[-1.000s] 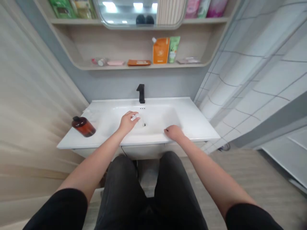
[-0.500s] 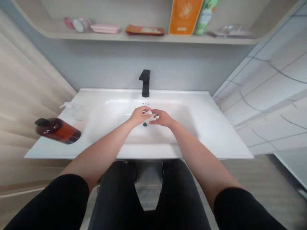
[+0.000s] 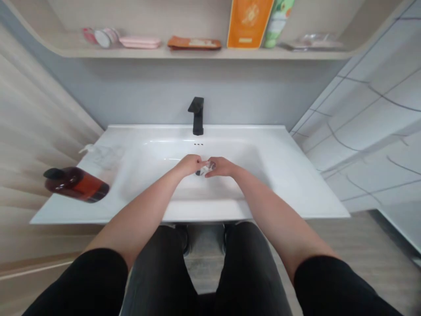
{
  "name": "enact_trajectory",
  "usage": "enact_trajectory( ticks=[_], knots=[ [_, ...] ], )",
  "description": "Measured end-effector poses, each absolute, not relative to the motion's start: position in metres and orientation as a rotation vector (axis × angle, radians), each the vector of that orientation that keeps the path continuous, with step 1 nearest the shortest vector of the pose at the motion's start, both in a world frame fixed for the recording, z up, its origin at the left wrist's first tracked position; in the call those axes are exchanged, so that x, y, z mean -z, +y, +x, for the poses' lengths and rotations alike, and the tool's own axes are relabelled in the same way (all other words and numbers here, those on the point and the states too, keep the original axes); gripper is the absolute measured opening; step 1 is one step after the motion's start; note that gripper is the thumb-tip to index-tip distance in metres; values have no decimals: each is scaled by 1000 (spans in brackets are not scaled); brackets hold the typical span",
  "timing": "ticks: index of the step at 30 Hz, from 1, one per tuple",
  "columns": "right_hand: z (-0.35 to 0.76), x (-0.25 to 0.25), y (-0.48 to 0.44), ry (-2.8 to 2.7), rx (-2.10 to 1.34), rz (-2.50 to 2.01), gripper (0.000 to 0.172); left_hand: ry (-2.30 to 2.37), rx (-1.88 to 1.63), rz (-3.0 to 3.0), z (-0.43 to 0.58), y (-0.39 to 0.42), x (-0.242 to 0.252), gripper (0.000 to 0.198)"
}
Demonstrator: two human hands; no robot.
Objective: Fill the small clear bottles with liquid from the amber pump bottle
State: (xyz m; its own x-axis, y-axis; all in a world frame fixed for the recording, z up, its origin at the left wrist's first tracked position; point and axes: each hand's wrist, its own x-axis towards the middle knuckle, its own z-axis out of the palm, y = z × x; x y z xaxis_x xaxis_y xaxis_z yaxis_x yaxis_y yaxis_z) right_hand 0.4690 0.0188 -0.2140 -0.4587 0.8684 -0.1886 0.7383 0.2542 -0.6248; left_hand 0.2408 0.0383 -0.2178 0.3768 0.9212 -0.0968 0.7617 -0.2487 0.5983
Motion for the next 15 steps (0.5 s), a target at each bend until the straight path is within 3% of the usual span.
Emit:
enact_trajectory(
  ticks=[8,15],
  knots=[
    [470,221,23,-2464,-1006,-1538,66,1154,-434,1834,237,38,225,18],
    [470,222,24,-2472,-1076,-1498,65,1108,-381,1746,236,35,218,29]
  ],
)
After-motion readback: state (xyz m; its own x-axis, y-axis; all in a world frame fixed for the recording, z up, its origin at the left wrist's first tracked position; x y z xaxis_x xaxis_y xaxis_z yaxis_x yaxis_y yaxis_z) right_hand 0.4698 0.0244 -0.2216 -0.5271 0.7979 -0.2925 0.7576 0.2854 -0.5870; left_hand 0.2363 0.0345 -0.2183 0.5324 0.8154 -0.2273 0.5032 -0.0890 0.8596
